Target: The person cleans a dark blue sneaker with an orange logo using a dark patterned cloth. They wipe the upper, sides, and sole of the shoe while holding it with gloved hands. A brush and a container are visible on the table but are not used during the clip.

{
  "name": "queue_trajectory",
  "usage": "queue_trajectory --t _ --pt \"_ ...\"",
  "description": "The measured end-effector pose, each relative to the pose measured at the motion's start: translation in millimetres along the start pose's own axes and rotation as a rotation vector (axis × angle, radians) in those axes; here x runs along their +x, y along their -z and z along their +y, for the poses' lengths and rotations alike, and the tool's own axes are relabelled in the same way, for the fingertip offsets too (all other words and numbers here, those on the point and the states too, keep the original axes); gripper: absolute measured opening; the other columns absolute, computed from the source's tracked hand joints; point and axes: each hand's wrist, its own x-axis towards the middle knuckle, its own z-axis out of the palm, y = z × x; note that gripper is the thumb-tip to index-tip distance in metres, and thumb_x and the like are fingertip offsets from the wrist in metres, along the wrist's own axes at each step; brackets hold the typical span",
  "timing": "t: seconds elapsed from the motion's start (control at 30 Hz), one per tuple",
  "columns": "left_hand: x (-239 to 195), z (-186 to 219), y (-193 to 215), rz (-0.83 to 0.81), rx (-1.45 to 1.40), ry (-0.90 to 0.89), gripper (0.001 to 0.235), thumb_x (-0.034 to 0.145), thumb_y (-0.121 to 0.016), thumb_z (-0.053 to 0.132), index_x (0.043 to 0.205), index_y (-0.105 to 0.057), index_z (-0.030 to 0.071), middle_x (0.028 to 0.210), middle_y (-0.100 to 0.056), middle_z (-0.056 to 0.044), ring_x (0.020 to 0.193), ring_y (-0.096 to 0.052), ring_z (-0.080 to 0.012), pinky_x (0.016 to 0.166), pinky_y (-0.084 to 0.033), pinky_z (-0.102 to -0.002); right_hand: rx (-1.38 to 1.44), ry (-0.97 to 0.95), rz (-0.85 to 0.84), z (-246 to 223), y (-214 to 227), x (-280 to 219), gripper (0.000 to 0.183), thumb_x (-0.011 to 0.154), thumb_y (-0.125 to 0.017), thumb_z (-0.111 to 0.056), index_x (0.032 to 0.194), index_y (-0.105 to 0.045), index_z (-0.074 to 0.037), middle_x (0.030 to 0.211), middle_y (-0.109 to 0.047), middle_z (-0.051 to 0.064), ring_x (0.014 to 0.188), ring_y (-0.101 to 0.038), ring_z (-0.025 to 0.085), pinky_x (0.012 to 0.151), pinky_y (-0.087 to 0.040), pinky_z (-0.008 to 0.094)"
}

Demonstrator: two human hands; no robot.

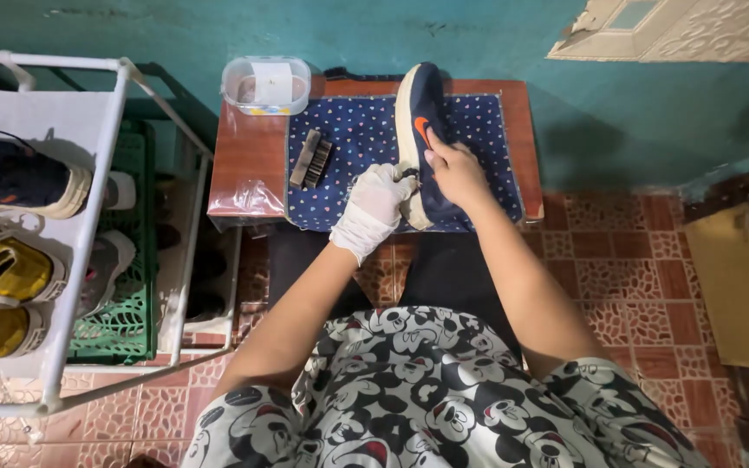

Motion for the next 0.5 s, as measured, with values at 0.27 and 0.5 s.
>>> queue_trajectory --t 0.27,0.5 --pt "-41 32 33 0.181 0.117 -0.038 0.023 0.089 -0.077 0.032 0.076 -0.069 0.014 0.067 -0.058 -0.004 0.072 -0.066 -0.0274 0.062 -0.057 -0.038 -0.007 0.062 0.019 -11 -3 -4 0.045 0.108 -0.047 -0.046 0.153 -0.045 -0.045 0.139 -0.058 0.013 0.136 -0.052 0.034 0.111 -0.045 0.048" --pt "-71 48 25 0.392 0.378 -0.091 0.013 0.091 -0.076 0.026 0.084 -0.068 0.019 0.071 -0.052 -0.003 0.062 -0.059 -0.0249 0.051 -0.052 -0.038 -0.034 0.046 -0.004 -26 0 -12 0.045 0.110 -0.043 -0.046 0.154 -0.044 -0.043 0.147 -0.050 0.016 0.142 -0.045 0.038 0.113 -0.043 0.052"
